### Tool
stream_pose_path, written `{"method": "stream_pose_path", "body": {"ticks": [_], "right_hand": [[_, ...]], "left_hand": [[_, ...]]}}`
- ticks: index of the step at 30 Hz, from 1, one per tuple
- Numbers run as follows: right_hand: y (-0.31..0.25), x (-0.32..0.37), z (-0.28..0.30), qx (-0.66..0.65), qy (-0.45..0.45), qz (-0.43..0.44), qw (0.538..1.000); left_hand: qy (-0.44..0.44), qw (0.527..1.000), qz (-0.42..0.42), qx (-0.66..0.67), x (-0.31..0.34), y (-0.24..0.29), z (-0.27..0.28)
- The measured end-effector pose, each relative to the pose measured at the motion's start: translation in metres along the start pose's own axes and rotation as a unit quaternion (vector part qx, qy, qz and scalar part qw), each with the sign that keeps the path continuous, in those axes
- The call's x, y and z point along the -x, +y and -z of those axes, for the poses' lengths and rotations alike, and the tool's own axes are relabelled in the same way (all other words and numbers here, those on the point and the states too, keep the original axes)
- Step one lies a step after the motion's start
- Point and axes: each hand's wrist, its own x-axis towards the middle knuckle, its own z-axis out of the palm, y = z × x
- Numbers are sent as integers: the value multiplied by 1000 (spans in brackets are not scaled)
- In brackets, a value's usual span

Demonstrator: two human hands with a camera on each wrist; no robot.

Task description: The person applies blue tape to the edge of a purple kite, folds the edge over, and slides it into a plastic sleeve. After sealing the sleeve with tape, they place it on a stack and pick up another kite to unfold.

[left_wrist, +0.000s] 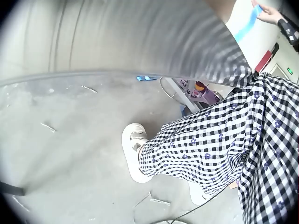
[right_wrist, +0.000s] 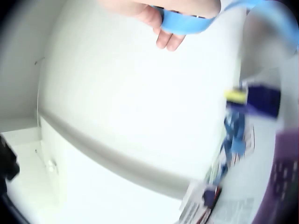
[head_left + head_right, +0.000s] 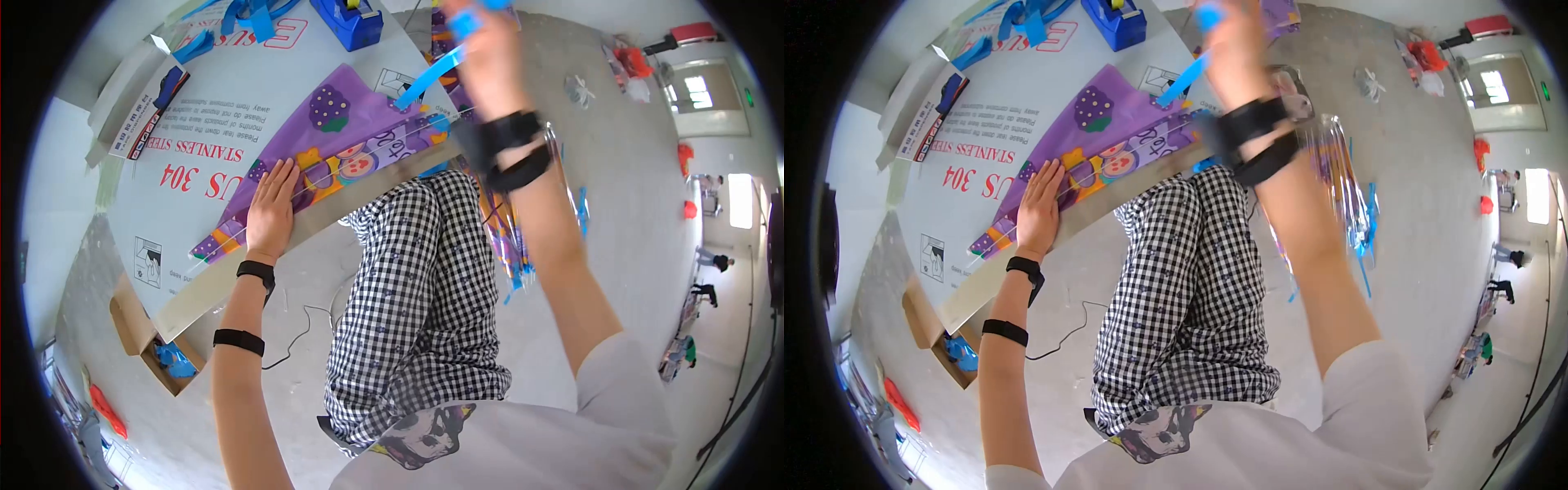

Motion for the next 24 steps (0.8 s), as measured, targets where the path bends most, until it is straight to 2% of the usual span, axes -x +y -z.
{"method": "stream_pose_path", "body": {"ticks": [1, 2, 3, 4, 6, 7, 8, 10, 13, 16, 17, 18, 20, 21, 24], "right_hand": [[0, 32, -44, -119, 2, 3, 993], [-1, 60, -89, -134, 18, 1, 991], [-8, 84, -130, -151, 80, -97, 980], [-1, 109, -161, -144, 84, -124, 978], [14, 145, -210, -267, 76, -176, 944], [23, 156, -227, -238, 73, -184, 951], [26, 163, -238, -208, 71, -192, 956], [35, 171, -250, -206, 82, -226, 949], [49, 177, -253, -231, 89, -245, 937], [57, 173, -247, -281, 106, -263, 917], [56, 172, -243, -304, 105, -277, 905], [58, 172, -239, -327, 105, -292, 893], [66, 170, -231, -372, 99, -309, 870], [65, 168, -227, -383, 100, -317, 862], [67, 163, -216, -400, 92, -332, 849]], "left_hand": [[4, 1000, 2, 3, 1, 0, -1], [7, 1000, 5, 6, 1, 0, -2], [3, 1000, 0, 8, 1, 0, 0], [9, 1000, 17, 16, 1, 0, -1], [20, 998, 50, 35, 5, -2, -8], [6, 997, 63, 32, 6, -7, -13], [-52, 996, 68, 28, 4, -10, -12], [-92, 986, 119, 76, 9, -9, -12], [-21, 995, 56, 82, 8, -2, -1], [41, 997, 44, 39, 13, -14, -22], [17, 989, 111, 93, 10, -5, -12], [16, 988, 122, 99, 9, -4, -11], [60, 988, 95, 109, 8, -4, -11], [25, 984, 120, 131, 9, -5, -10], [40, 979, 123, 156, 8, -5, -8]]}}
